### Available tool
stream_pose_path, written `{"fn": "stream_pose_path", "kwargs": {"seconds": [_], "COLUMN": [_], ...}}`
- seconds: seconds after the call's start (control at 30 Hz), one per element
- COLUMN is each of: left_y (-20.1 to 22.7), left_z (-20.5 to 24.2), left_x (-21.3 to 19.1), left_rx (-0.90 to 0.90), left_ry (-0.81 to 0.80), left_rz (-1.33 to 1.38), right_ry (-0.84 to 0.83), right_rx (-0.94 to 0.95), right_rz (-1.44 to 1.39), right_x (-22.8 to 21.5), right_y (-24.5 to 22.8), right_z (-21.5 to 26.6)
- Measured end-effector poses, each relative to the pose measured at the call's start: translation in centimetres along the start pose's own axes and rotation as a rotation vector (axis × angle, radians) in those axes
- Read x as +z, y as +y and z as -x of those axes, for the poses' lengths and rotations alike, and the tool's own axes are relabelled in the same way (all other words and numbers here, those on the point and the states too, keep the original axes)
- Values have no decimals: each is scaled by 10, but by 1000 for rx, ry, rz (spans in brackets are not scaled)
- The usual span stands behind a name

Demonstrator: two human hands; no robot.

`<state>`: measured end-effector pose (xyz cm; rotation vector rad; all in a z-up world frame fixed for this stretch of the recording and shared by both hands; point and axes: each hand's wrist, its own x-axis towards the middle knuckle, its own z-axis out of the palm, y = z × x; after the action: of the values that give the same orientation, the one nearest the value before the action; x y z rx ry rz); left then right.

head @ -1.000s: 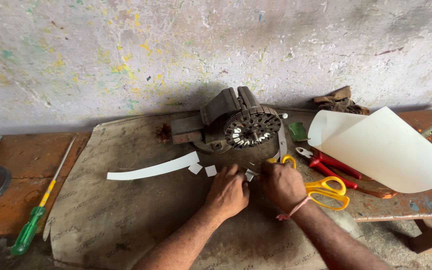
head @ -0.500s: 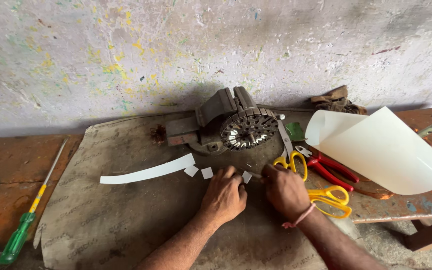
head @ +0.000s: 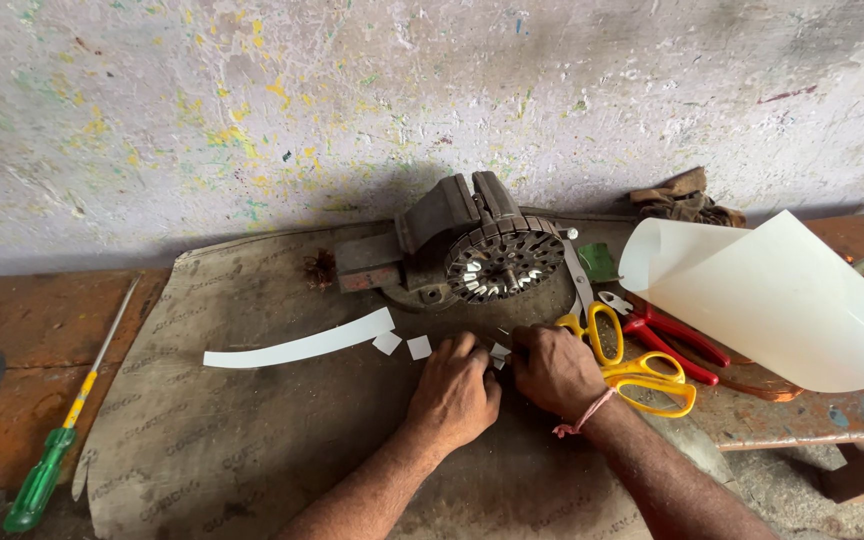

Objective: The person cuts small rectangular pieces from a white insulating sheet using yellow scissors and inserts them into the slots of a motor stator held in a bench vise. The process involves repeated cutting and precise placement of the insulation material into the stator's winding slots.

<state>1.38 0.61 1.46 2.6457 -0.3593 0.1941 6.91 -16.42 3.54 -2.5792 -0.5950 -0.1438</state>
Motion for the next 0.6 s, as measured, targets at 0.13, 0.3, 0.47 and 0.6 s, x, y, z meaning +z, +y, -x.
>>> {"fn": "stream_pose_path", "kwargs": {"seconds": [0.13, 0.3, 0.47, 0.6], "left_y": [-2, -4, -5, -3], "left_z": [-1, -1, -1, 1], "left_x": [3, 6, 9, 5], "left_rx": [13, 7, -2, -8], "left_ry": [9, 8, 4, 6], "left_rz": [-17, -11, -13, -4], "right_ry": [-70, -23, -68, 13], "right_rx": [58, 80, 152, 131], "right_rz": [88, 152, 190, 187], "right_x": [5, 9, 10, 13], "right_y": [-3, -6, -9, -6], "right_z": [-4, -4, -4, -5]}}
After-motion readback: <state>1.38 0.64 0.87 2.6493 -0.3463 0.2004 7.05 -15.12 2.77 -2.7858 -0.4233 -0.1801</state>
